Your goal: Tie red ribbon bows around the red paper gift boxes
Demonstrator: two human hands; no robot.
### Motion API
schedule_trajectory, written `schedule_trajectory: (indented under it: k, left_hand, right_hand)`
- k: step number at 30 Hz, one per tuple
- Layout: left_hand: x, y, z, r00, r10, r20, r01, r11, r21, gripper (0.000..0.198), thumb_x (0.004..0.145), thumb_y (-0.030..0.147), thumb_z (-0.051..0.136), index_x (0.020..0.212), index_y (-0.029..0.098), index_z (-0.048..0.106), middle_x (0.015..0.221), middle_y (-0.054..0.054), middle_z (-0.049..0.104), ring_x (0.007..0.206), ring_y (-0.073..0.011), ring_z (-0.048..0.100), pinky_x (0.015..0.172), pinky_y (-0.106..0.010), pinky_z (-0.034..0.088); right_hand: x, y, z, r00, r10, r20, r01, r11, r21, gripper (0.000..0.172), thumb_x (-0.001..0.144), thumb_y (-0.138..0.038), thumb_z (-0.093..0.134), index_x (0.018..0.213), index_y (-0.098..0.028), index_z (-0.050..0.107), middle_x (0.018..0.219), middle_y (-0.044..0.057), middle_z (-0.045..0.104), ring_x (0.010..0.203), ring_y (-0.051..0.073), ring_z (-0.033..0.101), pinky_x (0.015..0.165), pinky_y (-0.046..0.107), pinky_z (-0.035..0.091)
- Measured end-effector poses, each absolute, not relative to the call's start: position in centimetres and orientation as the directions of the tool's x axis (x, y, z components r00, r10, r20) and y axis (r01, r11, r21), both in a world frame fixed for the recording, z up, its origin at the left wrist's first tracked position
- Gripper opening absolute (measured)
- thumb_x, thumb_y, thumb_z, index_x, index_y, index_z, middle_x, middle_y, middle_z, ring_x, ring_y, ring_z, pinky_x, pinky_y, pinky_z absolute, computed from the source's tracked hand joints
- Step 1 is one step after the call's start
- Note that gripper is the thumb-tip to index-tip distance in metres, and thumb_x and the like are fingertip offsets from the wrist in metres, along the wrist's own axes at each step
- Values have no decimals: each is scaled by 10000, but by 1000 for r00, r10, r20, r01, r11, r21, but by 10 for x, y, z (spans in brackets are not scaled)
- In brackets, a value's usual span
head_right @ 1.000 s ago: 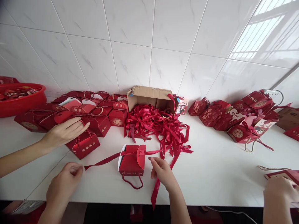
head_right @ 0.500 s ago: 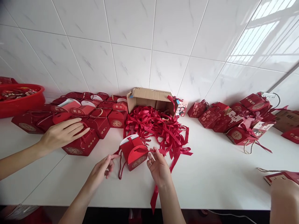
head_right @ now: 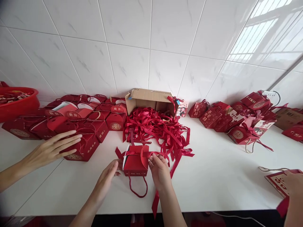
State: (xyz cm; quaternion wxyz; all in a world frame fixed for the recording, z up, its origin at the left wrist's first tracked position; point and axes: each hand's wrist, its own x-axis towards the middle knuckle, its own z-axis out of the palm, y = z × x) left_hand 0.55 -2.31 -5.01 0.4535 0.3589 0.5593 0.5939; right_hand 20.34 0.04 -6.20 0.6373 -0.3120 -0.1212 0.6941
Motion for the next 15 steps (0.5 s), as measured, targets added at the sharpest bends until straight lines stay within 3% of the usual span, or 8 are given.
schedule_trajectory:
  k: [3,8,12,15]
  left_hand:
    - [10,-21,-50,-54,979,-196,-241,178,954,239,796,474,647,806,245,716,841,-61,684,791,-242,623,650,-319,510]
    - [8,2,-36,22,983,-181,-561,162,812,210,810,356,678,972,224,691,1006,-55,665,804,-174,607,646,-253,507]
    - [3,12,-22,39,983,-180,-731,151,666,133,772,277,715,835,175,658,815,-13,626,629,-108,574,473,-184,446]
    - [1,13,-21,50,980,-195,-752,165,638,97,813,206,648,739,162,604,675,11,569,571,-103,560,456,-187,450]
  right_hand:
    - [205,3,-61,0,950,-314,-836,-172,-522,168,672,-219,817,688,-204,650,739,-42,668,729,115,651,679,230,510]
    - [209,6,-59,-5,949,-314,-818,-185,-544,171,690,-256,802,697,-191,645,689,-35,645,715,125,645,620,234,503]
    - [211,7,-57,-6,947,-321,-810,-193,-553,166,707,-267,788,704,-179,647,691,-26,657,727,130,652,626,242,511]
    - [210,5,-56,8,940,-341,-819,-189,-542,149,695,-239,790,728,-175,660,682,-21,673,713,127,656,619,237,512]
